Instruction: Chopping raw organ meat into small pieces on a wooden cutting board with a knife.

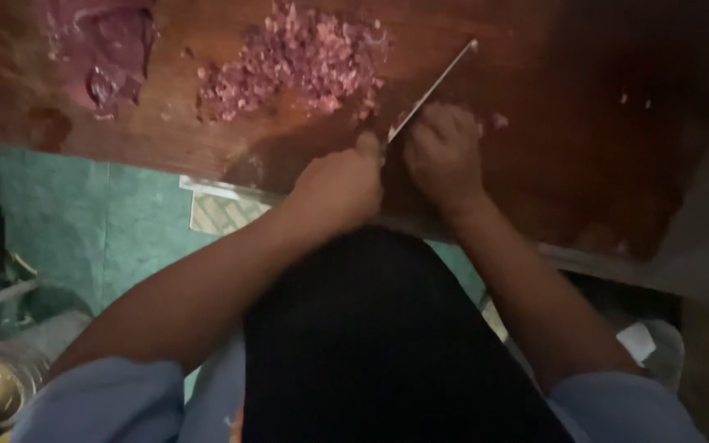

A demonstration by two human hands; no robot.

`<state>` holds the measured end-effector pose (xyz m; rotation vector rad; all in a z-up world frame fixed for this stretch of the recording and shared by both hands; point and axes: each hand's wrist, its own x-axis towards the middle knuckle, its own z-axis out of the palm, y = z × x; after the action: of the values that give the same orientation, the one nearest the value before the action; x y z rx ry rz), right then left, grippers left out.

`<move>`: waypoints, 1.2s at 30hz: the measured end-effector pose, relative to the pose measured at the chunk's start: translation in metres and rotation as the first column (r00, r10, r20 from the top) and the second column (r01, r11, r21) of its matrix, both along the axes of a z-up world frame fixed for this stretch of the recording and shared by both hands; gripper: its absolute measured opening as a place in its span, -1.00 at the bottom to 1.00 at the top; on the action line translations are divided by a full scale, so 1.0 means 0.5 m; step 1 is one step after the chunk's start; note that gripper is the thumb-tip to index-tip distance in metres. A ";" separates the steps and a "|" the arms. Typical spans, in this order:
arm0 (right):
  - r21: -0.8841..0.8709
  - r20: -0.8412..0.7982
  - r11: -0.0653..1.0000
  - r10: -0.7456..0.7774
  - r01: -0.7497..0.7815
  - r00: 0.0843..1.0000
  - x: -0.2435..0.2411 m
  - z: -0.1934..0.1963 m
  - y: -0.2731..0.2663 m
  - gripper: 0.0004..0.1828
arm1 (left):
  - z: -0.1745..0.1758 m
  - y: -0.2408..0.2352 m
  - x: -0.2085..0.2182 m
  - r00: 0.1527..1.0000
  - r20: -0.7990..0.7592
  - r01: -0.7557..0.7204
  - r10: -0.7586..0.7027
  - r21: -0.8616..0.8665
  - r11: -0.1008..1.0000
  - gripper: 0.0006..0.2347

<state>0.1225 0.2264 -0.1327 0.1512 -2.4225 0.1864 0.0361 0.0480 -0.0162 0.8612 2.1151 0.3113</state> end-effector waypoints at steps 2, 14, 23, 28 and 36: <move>-0.023 -0.015 1.000 -0.001 0.000 1.000 -0.008 -0.004 0.000 -0.92 | 0.046 -0.021 -0.006 1.000 0.015 0.026 -0.026 -0.044 0.999 -0.74; -0.172 -0.047 0.983 0.050 -0.057 0.998 -0.008 0.065 -0.015 -0.94 | 0.003 0.010 -0.015 0.988 -0.142 -0.074 0.064 -0.062 0.995 -0.70; -0.362 0.155 0.932 0.048 0.012 0.987 0.056 0.128 0.065 -0.69 | 0.067 -0.056 -0.047 0.984 -0.049 -0.171 0.174 0.053 0.984 -0.80; -0.358 0.144 0.922 0.212 -0.149 0.967 0.030 0.157 0.025 -0.69 | -0.002 -0.062 0.016 0.981 -0.193 -0.019 0.012 -0.032 0.999 -0.76; -0.120 -0.021 0.993 -0.005 0.002 1.000 0.019 -0.011 0.033 -0.87 | 0.065 -0.040 0.009 0.983 -0.084 0.149 -0.163 -0.148 0.978 -0.73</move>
<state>0.1322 0.2429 -0.1381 0.0940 -2.3828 0.3272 0.0407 0.0283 0.0165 0.9679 2.1133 0.0381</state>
